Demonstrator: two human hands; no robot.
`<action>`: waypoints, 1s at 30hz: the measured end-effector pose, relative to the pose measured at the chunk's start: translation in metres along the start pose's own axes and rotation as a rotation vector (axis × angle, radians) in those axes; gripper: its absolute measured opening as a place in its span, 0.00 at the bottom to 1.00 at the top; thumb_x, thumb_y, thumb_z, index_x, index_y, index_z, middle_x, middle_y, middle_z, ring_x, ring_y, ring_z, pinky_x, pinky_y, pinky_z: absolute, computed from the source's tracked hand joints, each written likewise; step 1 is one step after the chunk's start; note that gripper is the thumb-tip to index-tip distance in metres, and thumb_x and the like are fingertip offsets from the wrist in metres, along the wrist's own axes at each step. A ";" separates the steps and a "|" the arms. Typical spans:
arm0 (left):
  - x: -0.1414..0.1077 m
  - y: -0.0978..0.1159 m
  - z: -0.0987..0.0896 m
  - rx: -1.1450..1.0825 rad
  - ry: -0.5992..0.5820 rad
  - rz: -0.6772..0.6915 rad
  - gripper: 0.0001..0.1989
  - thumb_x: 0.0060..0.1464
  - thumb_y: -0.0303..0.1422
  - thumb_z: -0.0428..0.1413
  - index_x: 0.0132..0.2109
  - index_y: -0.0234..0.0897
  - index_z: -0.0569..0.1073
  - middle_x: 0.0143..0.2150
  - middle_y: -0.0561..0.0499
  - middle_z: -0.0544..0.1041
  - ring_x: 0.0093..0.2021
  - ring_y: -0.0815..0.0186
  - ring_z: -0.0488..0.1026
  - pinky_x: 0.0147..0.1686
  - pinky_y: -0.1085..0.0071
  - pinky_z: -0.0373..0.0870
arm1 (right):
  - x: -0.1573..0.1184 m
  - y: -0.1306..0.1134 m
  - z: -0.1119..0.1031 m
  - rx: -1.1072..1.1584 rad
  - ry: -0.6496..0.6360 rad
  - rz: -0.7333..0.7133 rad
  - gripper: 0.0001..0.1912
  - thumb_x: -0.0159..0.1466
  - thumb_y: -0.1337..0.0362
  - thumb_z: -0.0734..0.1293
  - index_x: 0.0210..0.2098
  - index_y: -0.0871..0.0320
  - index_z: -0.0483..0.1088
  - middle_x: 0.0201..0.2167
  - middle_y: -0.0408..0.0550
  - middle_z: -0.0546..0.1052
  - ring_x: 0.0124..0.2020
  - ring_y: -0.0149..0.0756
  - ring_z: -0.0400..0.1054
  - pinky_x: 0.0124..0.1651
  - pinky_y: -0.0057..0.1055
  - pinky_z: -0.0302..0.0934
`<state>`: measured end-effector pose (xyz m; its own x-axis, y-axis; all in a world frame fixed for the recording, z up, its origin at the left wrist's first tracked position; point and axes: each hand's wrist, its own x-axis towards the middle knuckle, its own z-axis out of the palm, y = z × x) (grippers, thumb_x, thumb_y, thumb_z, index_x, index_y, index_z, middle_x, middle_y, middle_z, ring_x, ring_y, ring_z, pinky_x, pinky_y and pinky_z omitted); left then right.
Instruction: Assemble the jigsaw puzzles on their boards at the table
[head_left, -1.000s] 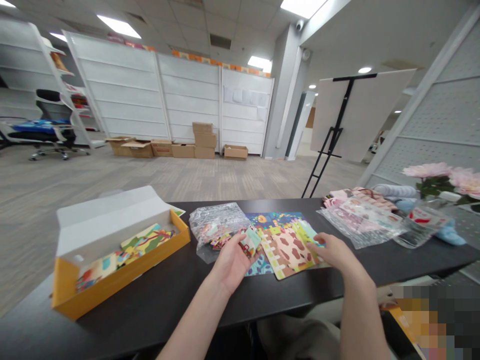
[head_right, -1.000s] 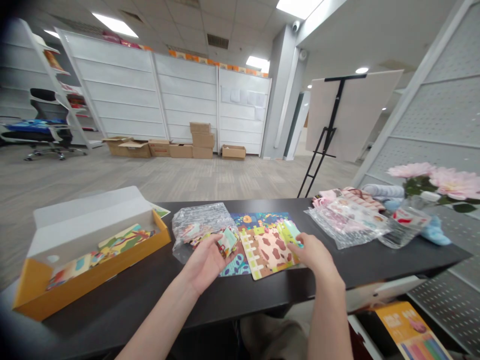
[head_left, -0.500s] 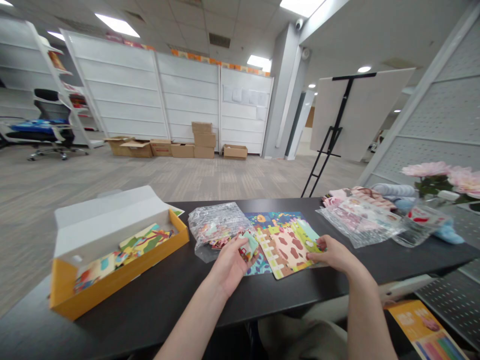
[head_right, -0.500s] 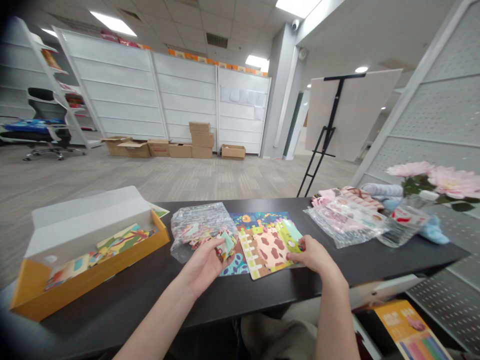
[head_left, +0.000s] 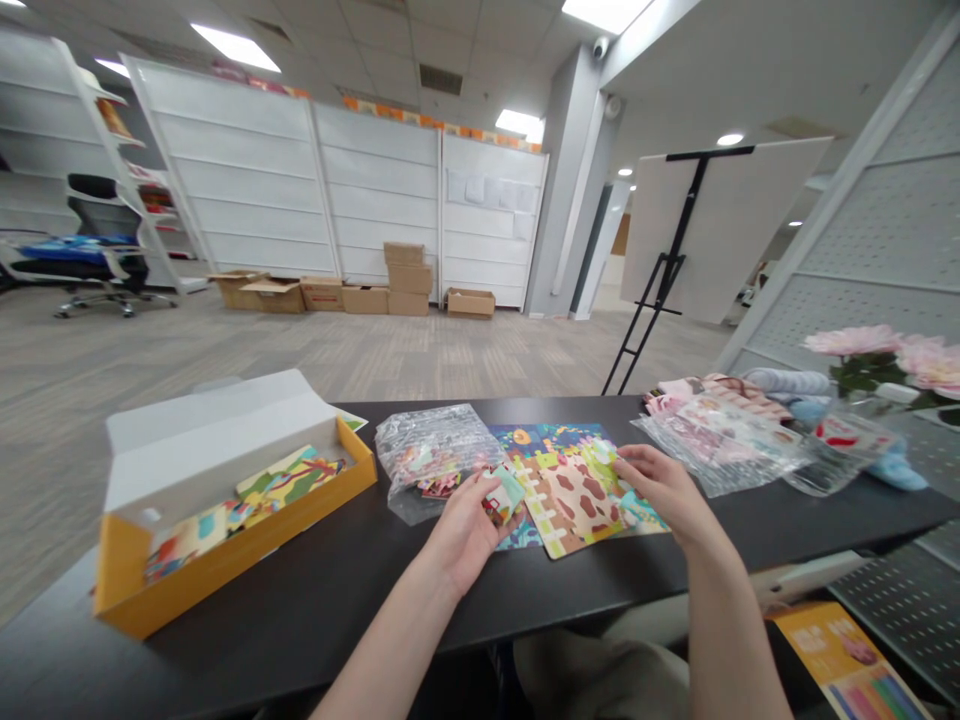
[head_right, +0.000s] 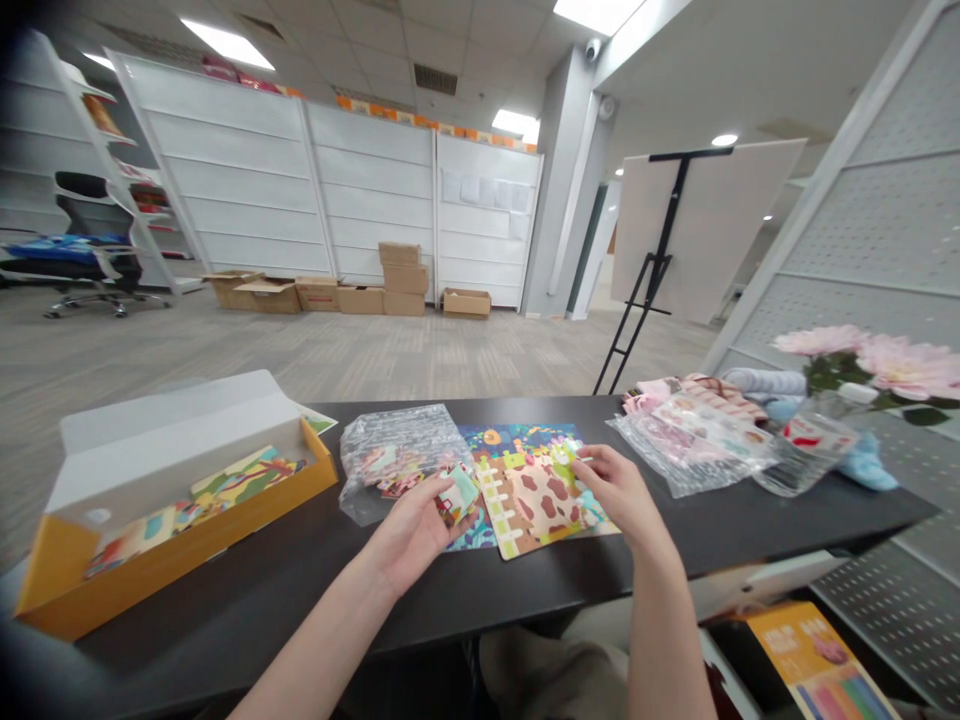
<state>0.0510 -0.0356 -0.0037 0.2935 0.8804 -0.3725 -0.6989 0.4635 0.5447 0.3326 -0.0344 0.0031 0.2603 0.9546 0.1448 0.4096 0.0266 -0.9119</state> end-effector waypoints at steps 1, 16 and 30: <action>0.000 0.000 0.001 -0.005 -0.002 -0.011 0.05 0.60 0.25 0.55 0.44 0.37 0.70 0.39 0.47 0.79 0.34 0.65 0.78 0.39 0.65 0.78 | -0.004 -0.009 0.009 0.058 -0.039 -0.027 0.28 0.50 0.42 0.75 0.38 0.58 0.71 0.26 0.47 0.79 0.27 0.37 0.73 0.28 0.28 0.62; -0.001 0.007 0.002 -0.123 0.007 -0.076 0.06 0.61 0.19 0.52 0.41 0.31 0.71 0.37 0.44 0.79 0.32 0.66 0.77 0.37 0.66 0.77 | -0.022 -0.048 0.071 -0.082 -0.084 -0.226 0.16 0.62 0.49 0.66 0.39 0.56 0.73 0.35 0.50 0.80 0.34 0.41 0.75 0.34 0.33 0.68; -0.002 0.008 -0.003 -0.160 -0.002 -0.060 0.07 0.56 0.20 0.54 0.40 0.34 0.70 0.36 0.46 0.80 0.29 0.67 0.76 0.36 0.66 0.77 | -0.014 0.008 0.010 -0.906 -0.216 0.118 0.16 0.51 0.50 0.76 0.26 0.56 0.74 0.33 0.53 0.81 0.34 0.46 0.75 0.32 0.33 0.58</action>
<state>0.0425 -0.0334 -0.0012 0.3387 0.8519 -0.3993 -0.7752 0.4932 0.3948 0.3236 -0.0442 -0.0102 0.2129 0.9732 -0.0866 0.9393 -0.2283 -0.2561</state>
